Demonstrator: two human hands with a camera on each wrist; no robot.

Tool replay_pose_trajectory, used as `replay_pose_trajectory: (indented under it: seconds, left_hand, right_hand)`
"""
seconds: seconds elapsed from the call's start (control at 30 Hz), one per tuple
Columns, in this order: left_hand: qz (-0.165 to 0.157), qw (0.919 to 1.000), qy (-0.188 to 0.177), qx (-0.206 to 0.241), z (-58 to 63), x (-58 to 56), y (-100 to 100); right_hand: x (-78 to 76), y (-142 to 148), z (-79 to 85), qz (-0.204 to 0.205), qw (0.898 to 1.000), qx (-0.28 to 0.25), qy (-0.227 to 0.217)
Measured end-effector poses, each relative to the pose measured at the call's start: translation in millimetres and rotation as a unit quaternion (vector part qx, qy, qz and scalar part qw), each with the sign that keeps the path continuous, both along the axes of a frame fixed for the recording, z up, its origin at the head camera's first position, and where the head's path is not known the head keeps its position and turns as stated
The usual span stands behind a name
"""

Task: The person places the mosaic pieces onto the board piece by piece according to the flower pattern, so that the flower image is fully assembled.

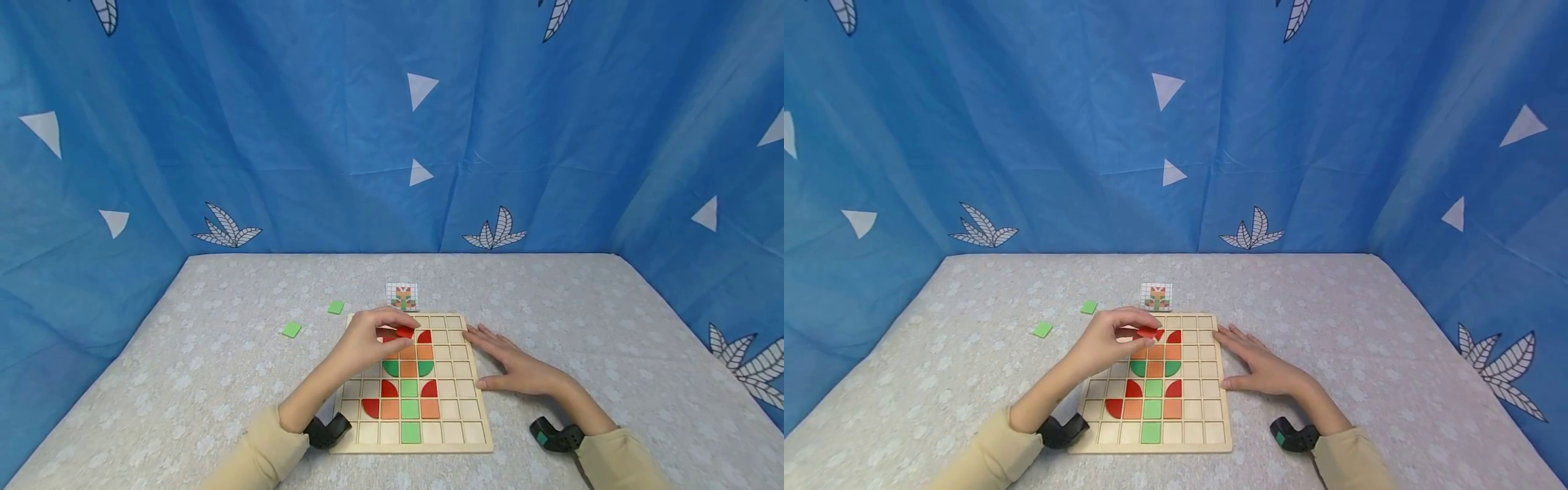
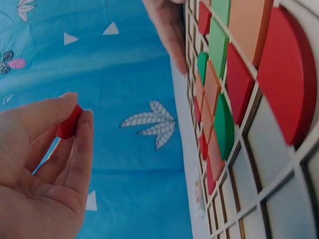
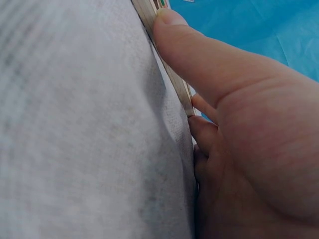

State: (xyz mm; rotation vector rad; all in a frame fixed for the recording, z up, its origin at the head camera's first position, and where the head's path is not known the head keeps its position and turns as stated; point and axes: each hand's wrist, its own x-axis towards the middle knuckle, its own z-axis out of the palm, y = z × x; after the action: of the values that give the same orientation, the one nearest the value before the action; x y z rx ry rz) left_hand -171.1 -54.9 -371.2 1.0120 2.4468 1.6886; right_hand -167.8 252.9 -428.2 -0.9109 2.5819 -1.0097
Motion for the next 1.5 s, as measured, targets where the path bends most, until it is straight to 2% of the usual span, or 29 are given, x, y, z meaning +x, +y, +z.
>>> replay_pose_trajectory:
  seconds: [0.17, 0.3, 0.57, 0.7, 0.93, 1.03, 1.23, 1.5]
  left_hand:
    - [-0.032, 0.9994, 0.008, 0.006, -2.4, 5.6, 8.6]
    - [-0.046, 0.9989, 0.001, 0.004, -2.5, 10.5, 14.9]
    - [-0.018, 0.9974, -0.068, -0.017, -5.2, 18.3, 21.2]
    - [-0.031, 0.9952, -0.088, -0.030, -7.6, 21.8, 25.5]
    - [-0.050, 0.9857, -0.159, -0.028, -10.0, 32.6, 35.2]
    - [-0.050, 0.9824, -0.178, -0.027, -11.3, 34.0, 36.5]
    - [-0.050, 0.9814, -0.184, -0.019, -12.0, 31.1, 35.1]
    - [-0.086, 0.9770, -0.191, -0.037, -20.1, 34.5, 38.1]
  right_hand:
    - [-0.4, 0.4, -0.5, 0.001, 1.000, 0.001, 0.001]
    - [-1.5, 1.0, -2.4, -0.002, 1.000, 0.006, 0.001]
    - [-1.4, 0.4, -2.1, -0.003, 1.000, 0.005, 0.003]
    - [-1.8, 0.1, -1.7, -0.004, 1.000, 0.010, 0.005]
    - [-1.2, 0.2, -0.9, -0.004, 1.000, 0.005, 0.002]
    - [-1.2, 0.2, -1.5, -0.005, 1.000, 0.006, 0.001]
    - [-1.1, 0.4, -2.5, -0.010, 1.000, 0.009, -0.002]
    - [-1.2, 0.0, -1.8, -0.014, 1.000, 0.013, -0.004]
